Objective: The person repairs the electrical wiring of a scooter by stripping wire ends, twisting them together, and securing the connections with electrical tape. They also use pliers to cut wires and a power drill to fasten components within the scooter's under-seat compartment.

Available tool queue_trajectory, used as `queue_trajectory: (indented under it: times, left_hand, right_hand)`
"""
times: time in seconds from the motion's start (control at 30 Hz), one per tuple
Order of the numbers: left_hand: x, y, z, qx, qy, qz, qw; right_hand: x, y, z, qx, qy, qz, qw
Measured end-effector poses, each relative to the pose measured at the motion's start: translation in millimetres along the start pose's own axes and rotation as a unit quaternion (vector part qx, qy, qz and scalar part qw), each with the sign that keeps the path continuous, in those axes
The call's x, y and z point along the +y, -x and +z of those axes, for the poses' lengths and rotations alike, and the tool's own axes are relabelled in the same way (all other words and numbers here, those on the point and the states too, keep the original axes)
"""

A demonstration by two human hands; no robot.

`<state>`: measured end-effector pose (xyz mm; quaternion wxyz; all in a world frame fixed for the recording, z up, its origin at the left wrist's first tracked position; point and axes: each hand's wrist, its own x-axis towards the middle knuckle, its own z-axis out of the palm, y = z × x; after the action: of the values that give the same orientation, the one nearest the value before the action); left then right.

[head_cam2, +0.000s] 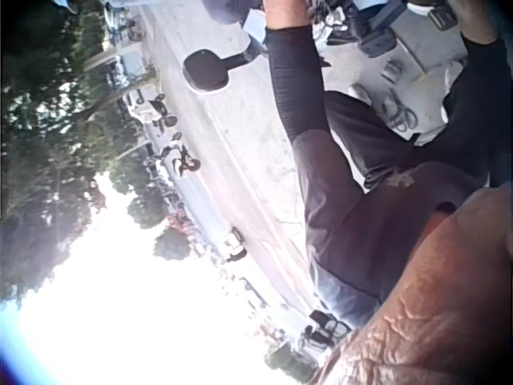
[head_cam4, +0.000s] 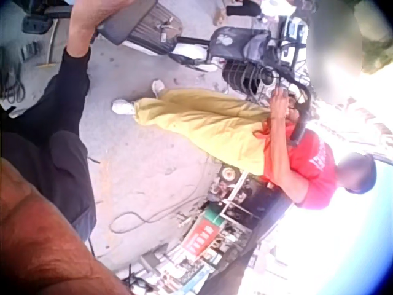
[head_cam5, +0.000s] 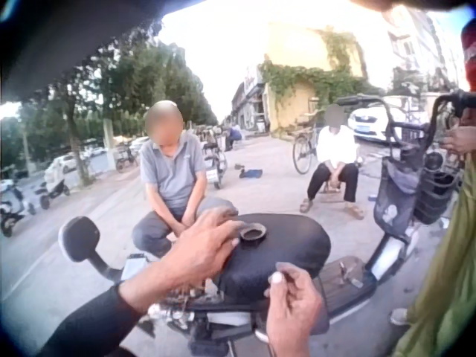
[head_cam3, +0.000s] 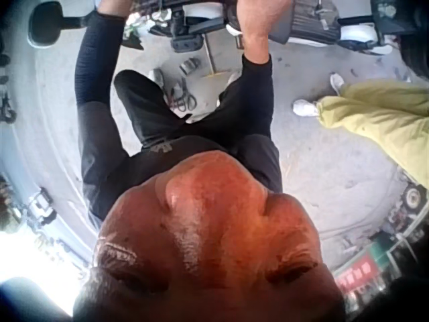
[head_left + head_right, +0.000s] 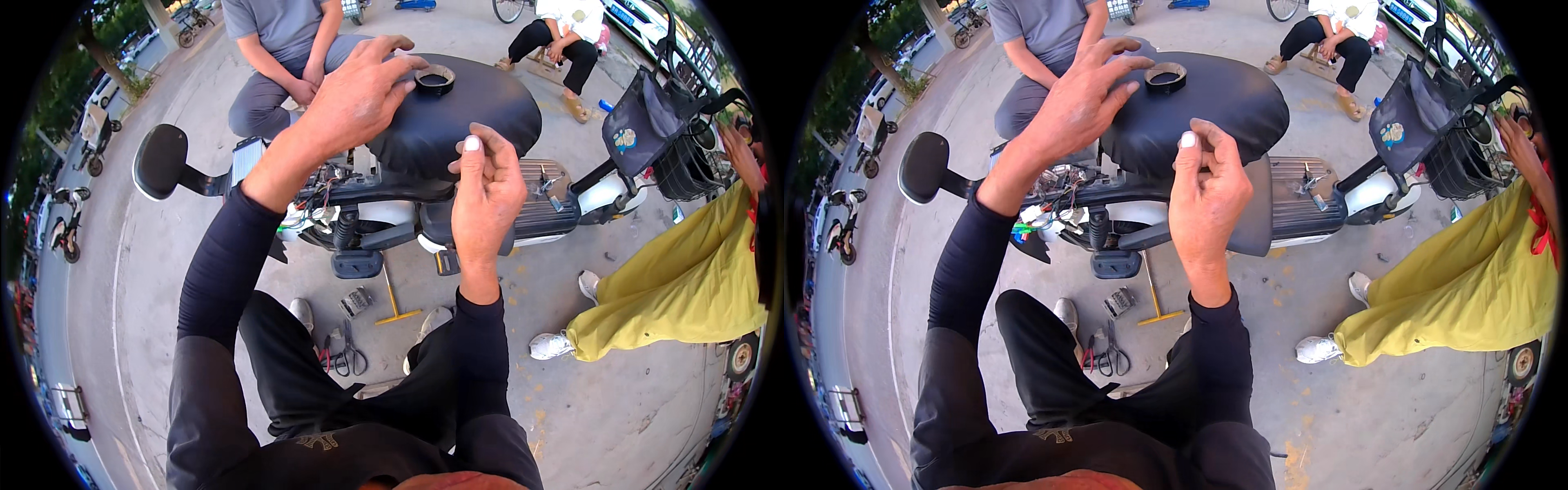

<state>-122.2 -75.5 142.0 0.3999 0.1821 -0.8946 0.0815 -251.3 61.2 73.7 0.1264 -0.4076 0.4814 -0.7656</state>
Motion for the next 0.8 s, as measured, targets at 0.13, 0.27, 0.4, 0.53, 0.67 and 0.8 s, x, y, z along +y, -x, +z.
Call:
queue_trajectory:
  times: [0.13, 0.27, 0.4, 0.53, 0.67, 0.8]
  left_hand:
    - [-15, -12, 13, -0.065, 0.012, 0.082, 0.994]
    - [25, 4, -1, -0.039, 0.124, 0.001, 0.991]
    - [68, 22, -24, -0.021, 0.138, -0.036, 0.990]
    - [84, 32, -38, -0.019, 0.100, -0.022, 0.995]
    - [88, 41, -45, -0.033, 0.097, -0.021, 0.995]
    - [92, 50, -60, -0.156, 0.144, -0.104, 0.972]
  right_hand:
    - [9, -6, -6, 0.005, 0.025, -0.004, 1.000]
    - [1, -6, -6, 0.005, 0.106, -0.119, 0.987]
    - [-19, -1, -6, -0.005, 0.087, -0.140, 0.986]
    - [-31, 9, -7, 0.015, 0.085, -0.186, 0.979]
    - [-46, 13, -21, -0.079, 0.073, -0.054, 0.993]
    - [-39, 12, -13, -0.083, 0.124, -0.169, 0.974]
